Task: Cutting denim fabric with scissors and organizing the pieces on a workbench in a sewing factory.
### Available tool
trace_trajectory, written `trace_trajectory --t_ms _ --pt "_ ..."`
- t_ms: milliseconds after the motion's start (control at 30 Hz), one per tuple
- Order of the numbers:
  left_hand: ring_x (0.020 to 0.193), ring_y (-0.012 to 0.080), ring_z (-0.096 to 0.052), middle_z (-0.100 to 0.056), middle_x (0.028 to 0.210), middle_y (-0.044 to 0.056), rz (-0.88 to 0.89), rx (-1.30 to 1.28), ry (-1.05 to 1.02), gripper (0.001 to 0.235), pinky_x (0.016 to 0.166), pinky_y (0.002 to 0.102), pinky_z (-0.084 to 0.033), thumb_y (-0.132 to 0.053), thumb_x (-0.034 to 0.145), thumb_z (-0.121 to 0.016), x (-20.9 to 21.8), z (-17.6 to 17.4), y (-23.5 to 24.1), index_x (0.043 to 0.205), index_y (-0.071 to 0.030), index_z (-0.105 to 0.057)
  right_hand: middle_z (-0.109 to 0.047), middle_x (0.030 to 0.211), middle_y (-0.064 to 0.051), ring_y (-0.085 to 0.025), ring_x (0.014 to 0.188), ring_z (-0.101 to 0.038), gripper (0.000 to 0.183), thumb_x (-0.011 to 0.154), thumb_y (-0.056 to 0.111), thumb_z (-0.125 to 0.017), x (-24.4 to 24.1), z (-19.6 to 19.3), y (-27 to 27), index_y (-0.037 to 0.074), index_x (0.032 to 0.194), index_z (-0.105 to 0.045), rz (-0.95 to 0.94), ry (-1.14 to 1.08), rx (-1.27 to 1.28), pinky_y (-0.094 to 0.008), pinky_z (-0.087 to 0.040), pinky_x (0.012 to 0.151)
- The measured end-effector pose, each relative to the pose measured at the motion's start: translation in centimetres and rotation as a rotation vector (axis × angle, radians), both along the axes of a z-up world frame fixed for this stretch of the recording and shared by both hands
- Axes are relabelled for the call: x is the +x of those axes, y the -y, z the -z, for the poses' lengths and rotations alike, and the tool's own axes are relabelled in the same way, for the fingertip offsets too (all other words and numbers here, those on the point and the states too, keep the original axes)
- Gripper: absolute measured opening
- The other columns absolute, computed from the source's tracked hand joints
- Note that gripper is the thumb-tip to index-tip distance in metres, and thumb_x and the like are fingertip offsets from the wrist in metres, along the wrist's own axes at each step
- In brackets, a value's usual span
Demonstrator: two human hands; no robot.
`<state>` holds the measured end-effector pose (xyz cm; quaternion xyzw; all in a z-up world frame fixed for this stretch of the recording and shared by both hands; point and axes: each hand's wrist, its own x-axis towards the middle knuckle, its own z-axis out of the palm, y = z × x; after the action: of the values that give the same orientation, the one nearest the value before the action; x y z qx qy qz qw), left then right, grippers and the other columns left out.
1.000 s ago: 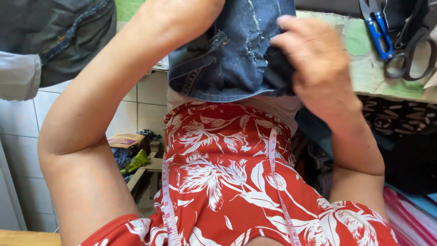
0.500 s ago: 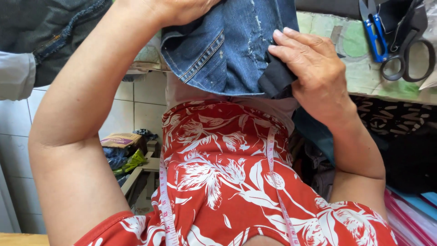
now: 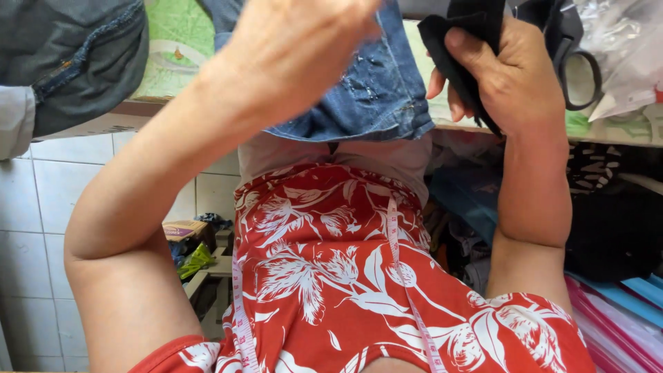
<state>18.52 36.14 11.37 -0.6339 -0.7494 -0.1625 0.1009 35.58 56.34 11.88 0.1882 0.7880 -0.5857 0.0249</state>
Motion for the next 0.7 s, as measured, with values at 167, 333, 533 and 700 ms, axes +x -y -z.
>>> trace_trajectory --t_ms 167,333,533,700 --pt "0.094 0.0413 -0.065 -0.068 0.108 0.018 0.096 0.08 0.305 0.054 0.07 0.049 -0.048 -0.034 0.095 -0.088 2.8 0.0 -3.4 0.122 -0.004 -0.054 -0.067 0.082 -0.017 -0.017 0.049 -0.057 0.024 0.116 0.021 -0.051 1.0 -0.1 -0.7 0.001 0.102 -0.05 -0.027 -0.079 -0.039 -0.025 -0.043 0.043" --pt "0.068 0.0096 -0.048 -0.057 0.075 -0.004 0.099 0.008 0.893 0.038 0.058 0.031 -0.036 -0.036 0.092 -0.089 2.8 1.9 -5.9 0.084 -0.015 -0.058 -0.07 0.081 -0.014 -0.018 0.051 -0.064 0.022 0.112 0.023 -0.054 2.3 -0.8 0.0 0.002 0.12 -0.052 -0.081 -0.001 -0.036 -0.024 -0.052 0.046" --pt "0.055 0.0044 -0.071 -0.069 0.067 -0.001 0.1 0.045 1.074 0.018 0.048 0.019 -0.055 0.0 0.093 -0.074 3.2 1.1 -4.2 0.093 -0.007 -0.057 -0.06 0.085 0.001 -0.007 0.076 -0.058 0.009 0.113 0.016 -0.06 4.6 1.8 -2.1 0.007 0.111 -0.061 -0.039 0.046 0.151 -0.021 -0.051 0.065" --pt "0.052 0.0084 -0.073 -0.07 0.065 0.005 0.105 0.012 1.2 0.025 0.045 0.019 -0.061 0.001 0.096 -0.073 2.6 1.5 -4.1 0.101 -0.006 -0.05 -0.056 0.099 0.0 -0.012 0.095 -0.051 0.011 0.117 0.008 -0.061 4.1 3.1 -2.4 0.001 0.109 -0.065 0.046 -0.118 0.345 -0.027 -0.04 0.087"
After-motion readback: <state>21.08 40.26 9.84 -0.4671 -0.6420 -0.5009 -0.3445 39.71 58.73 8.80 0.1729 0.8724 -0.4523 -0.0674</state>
